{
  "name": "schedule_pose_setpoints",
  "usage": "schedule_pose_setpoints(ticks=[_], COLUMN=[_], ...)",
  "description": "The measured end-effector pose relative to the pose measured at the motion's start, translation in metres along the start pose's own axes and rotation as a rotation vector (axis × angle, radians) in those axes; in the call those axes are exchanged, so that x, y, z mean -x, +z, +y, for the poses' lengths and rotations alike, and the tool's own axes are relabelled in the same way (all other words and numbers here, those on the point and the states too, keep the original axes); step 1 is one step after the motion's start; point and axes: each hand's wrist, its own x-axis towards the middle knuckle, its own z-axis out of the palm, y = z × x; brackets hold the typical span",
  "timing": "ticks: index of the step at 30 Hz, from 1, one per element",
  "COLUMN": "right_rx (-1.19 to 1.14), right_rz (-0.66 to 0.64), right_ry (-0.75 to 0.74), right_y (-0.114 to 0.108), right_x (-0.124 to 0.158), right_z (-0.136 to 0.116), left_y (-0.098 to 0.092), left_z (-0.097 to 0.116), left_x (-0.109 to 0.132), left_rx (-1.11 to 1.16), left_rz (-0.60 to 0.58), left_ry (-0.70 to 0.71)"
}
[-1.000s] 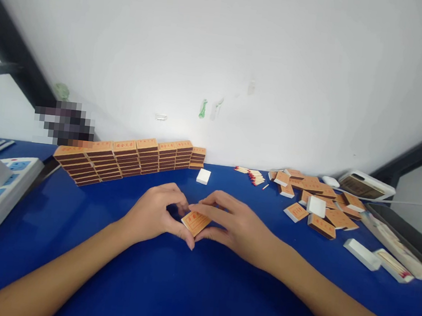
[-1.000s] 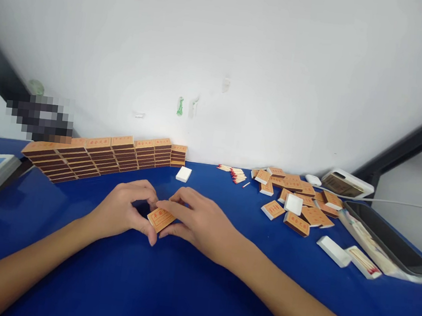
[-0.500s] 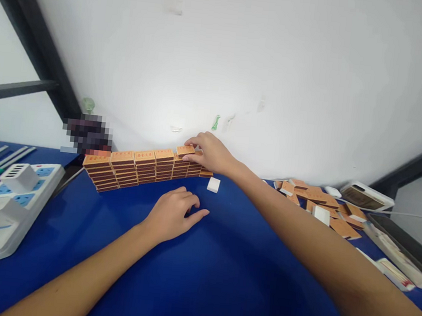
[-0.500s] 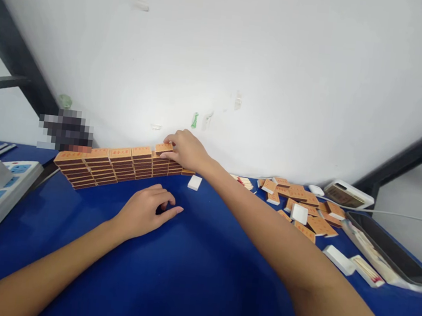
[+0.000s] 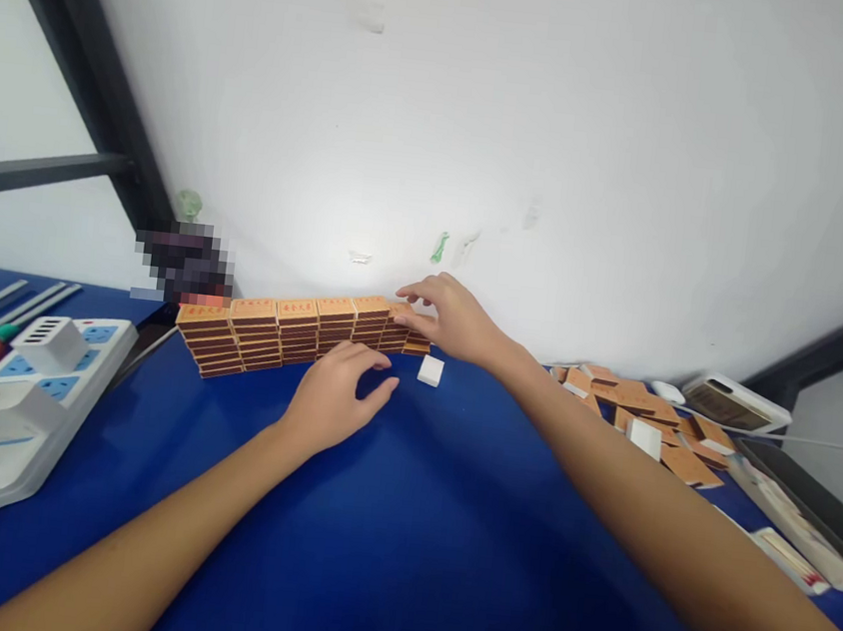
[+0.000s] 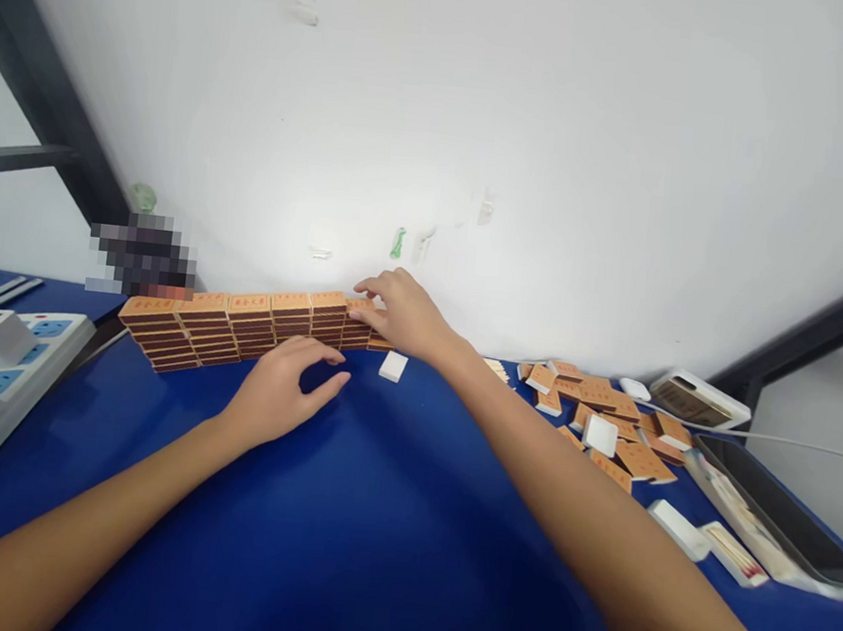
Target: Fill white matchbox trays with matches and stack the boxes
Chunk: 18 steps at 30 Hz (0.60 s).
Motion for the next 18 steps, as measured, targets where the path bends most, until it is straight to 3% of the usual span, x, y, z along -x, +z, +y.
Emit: schedule_pose_setpoints(ticks=[5, 11, 18], right_rx=[0.013, -0.043, 0.056], right_rz=[0.055, -0.041, -0.075], right_ry=[0.077, 0.253, 0.335], right_y=[-0.013, -0.008, 0.019], right_x=[0.043, 0.095, 0.108], right_z=[0.005, 0.017, 0.025], left_y=[-0.007, -0.014, -0.02], left_z=[-0.013, -0.022, -0.028], left_x=[-0.008, -0.016, -0.024], left_rx=[0.151, 0.338, 0.433], left_rz=[0.044, 0.053, 0.072], left_ry=[-0.128, -0.274, -0.337])
